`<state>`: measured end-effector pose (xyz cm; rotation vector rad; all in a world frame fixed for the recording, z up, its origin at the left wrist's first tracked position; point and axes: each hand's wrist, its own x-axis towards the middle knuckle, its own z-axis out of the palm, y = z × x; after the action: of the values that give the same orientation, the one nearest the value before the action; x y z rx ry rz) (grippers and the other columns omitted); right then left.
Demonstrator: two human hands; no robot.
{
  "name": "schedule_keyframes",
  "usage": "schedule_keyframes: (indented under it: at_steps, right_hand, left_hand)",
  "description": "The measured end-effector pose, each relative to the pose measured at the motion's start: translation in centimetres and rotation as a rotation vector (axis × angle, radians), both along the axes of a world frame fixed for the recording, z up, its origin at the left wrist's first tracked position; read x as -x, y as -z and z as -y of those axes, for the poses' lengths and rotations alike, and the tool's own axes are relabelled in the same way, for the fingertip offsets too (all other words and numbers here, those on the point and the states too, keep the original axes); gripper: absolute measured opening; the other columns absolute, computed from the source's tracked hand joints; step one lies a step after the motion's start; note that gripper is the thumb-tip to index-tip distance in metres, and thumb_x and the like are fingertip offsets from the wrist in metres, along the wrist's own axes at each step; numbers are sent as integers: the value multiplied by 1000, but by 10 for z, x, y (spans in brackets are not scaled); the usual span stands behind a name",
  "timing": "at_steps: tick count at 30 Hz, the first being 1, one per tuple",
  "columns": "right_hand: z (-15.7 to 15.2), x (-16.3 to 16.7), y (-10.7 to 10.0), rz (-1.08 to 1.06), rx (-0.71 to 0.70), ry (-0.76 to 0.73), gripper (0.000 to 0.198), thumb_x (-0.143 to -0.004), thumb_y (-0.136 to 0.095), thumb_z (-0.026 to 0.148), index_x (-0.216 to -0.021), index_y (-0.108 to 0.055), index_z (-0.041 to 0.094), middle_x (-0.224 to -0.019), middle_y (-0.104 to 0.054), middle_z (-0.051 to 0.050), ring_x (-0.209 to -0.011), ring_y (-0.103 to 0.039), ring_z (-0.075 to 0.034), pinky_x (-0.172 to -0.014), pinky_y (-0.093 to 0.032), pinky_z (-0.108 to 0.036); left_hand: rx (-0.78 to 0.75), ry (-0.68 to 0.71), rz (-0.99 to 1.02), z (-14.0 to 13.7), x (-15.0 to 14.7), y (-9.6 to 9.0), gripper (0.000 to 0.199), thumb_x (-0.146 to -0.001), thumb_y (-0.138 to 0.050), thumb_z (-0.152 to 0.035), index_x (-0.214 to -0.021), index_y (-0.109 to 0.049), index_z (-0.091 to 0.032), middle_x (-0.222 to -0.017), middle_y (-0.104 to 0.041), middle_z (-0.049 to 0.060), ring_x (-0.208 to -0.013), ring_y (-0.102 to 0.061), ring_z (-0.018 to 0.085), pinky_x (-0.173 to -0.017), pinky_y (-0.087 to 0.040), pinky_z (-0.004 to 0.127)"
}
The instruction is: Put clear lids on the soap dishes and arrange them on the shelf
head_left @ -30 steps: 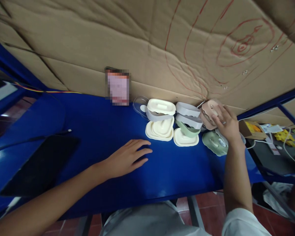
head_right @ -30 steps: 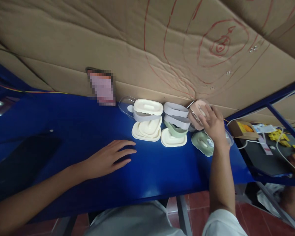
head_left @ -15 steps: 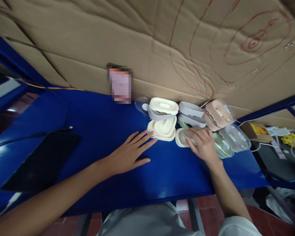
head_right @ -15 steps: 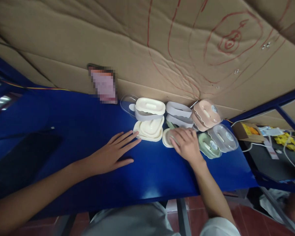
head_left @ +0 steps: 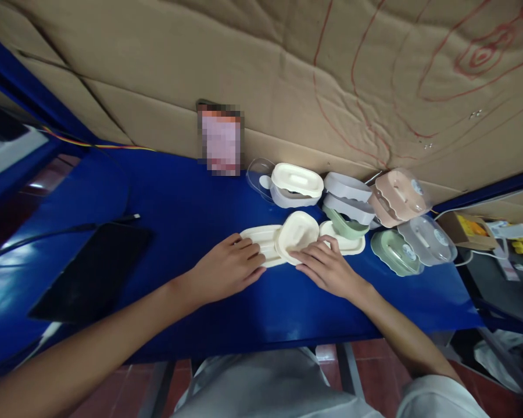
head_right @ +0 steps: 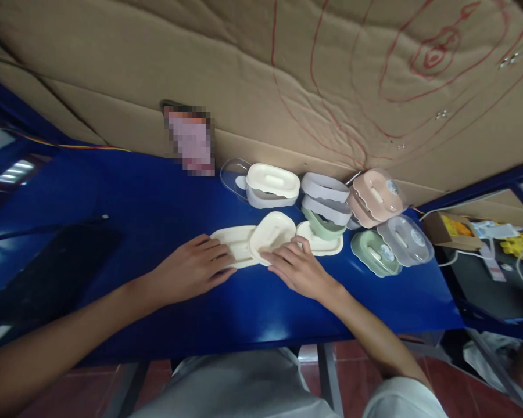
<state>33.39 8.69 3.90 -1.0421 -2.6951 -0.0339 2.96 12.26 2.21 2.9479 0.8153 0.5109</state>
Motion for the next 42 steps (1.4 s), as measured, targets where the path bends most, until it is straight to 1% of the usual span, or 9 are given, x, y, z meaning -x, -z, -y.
schedule_keyframes:
  at_steps: [6, 13, 16, 19, 24, 26, 29, 34, 42]
  right_hand:
    - [-10, 3, -18, -37, 6, -78, 33, -109, -61, 29, -141, -68, 24, -108, -79, -6, -102, -69, -23, -100, -47, -42]
    - [-97, 86, -30, -34, -191, 186, 34, -111, -55, 33, -137, -69, 16, -144, -67, -18, -133, -57, -36, -113, -38, -57]
    - [-135, 115, -24, 11, -83, 219, 23, -107, -61, 28, -116, -77, 14, -140, -68, -20, -134, -55, -41, -118, -31, -68]
    - [-146, 115, -27, -187, 39, 247, 26, -110, -56, 32, -102, -77, 19, -123, -75, -13, -124, -63, -34, -116, -35, -65]
    - [-105, 68, -55, -871, 303, 201, 23, -111, -54, 49, -109, -63, 27, -108, -77, -3, -105, -73, -24, -96, -57, -44]
    - [-80, 45, -67, -924, 406, 178, 18, -112, -53, 45, -113, -59, 28, -100, -77, -1, -96, -74, -21, -90, -59, -40]
    - [-43, 15, -77, -608, 390, 187, 21, -113, -51, 39, -127, -63, 28, -102, -76, -2, -93, -73, -20, -86, -59, -37]
    - [20, -9, -69, -36, 172, 200, 32, -111, -49, 24, -138, -67, 28, -109, -76, -8, -99, -72, -27, -89, -57, -44]
    - [106, -38, -30, 107, 9, 414, 26, -108, -57, 22, -131, -70, 24, -106, -79, -9, -89, -75, -28, -79, -53, -45]
  left_hand:
    - [-41, -248, -35, -8, 5, -5, 10, -99, -59, -18, -96, -69, -18, -89, -74, 8, -88, -71, 27, -80, -48, 41]
    - [35, -125, -79, -1, 0, -6, 7, -91, -63, -18, -95, -68, -19, -95, -74, 9, -91, -70, 28, -90, -50, 43]
    - [54, -110, -74, -1, 0, -6, 6, -93, -62, -18, -93, -68, -19, -95, -74, 8, -93, -69, 27, -93, -49, 43]
    - [75, -109, -61, 0, 0, -7, 6, -94, -62, -18, -95, -68, -19, -96, -73, 9, -95, -68, 27, -94, -48, 44]
    - [58, -107, -49, 1, 2, -8, 7, -96, -62, -17, -96, -69, -18, -99, -72, 10, -97, -67, 28, -94, -47, 44]
    - [40, -113, -50, 1, 2, -7, 8, -98, -62, -19, -96, -69, -18, -100, -72, 10, -98, -67, 29, -91, -47, 44]
    - [2, -133, -66, 1, 2, -6, 11, -99, -59, -19, -96, -69, -18, -100, -72, 9, -97, -68, 29, -88, -47, 44]
    - [-31, -229, -65, -2, 2, -5, 11, -97, -59, -16, -98, -70, -17, -100, -71, 12, -99, -68, 31, -87, -48, 45]
    - [-47, -275, -69, -3, 1, -3, 18, -99, -54, -16, -102, -72, -15, -101, -72, 13, -99, -69, 32, -85, -52, 46]
